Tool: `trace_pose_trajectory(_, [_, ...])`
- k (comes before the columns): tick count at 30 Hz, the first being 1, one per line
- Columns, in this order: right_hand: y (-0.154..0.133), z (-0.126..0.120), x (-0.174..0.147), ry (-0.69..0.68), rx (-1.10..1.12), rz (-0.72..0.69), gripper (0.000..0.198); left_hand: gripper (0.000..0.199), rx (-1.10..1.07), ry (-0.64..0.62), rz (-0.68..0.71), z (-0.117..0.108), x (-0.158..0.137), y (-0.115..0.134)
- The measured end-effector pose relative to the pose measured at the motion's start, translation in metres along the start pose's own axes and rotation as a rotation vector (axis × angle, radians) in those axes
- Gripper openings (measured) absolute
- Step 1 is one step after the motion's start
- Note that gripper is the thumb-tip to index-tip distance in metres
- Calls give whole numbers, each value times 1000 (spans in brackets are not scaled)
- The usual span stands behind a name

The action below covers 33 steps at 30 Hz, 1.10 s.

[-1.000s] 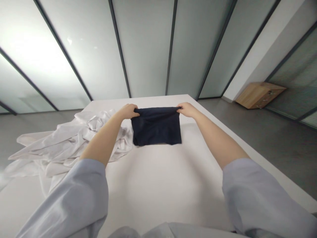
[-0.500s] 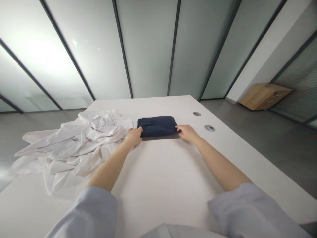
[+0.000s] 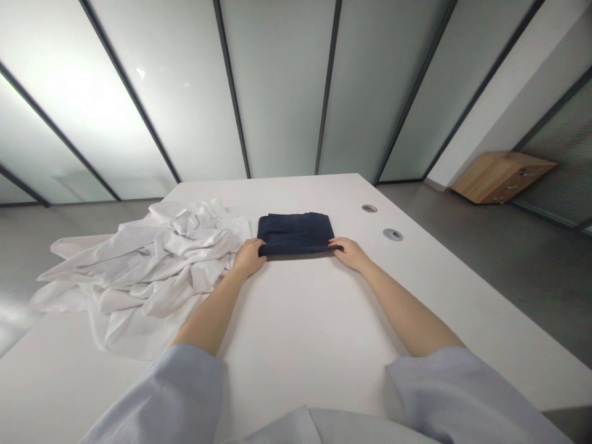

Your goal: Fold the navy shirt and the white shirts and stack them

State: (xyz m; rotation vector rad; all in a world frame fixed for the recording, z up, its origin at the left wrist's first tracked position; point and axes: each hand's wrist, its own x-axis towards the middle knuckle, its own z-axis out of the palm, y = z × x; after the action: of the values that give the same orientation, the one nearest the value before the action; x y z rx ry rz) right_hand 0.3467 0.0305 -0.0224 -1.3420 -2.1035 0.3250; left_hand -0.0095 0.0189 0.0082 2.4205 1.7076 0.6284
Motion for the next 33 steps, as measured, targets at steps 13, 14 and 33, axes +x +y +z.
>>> trace_pose_trajectory(13, [2, -1, -5, 15, 171, 162, 29, 32, -596, 8, -278, -6, 0, -10])
trace_pose_trajectory(14, [2, -1, -5, 11, 153, 152, 32, 34, -635, 36, -289, -5, 1, -11])
trace_pose_trajectory(33, [-4, 1, -4, -3, 200, 76, 41, 40, -639, 35, -170, 11, 4, -20])
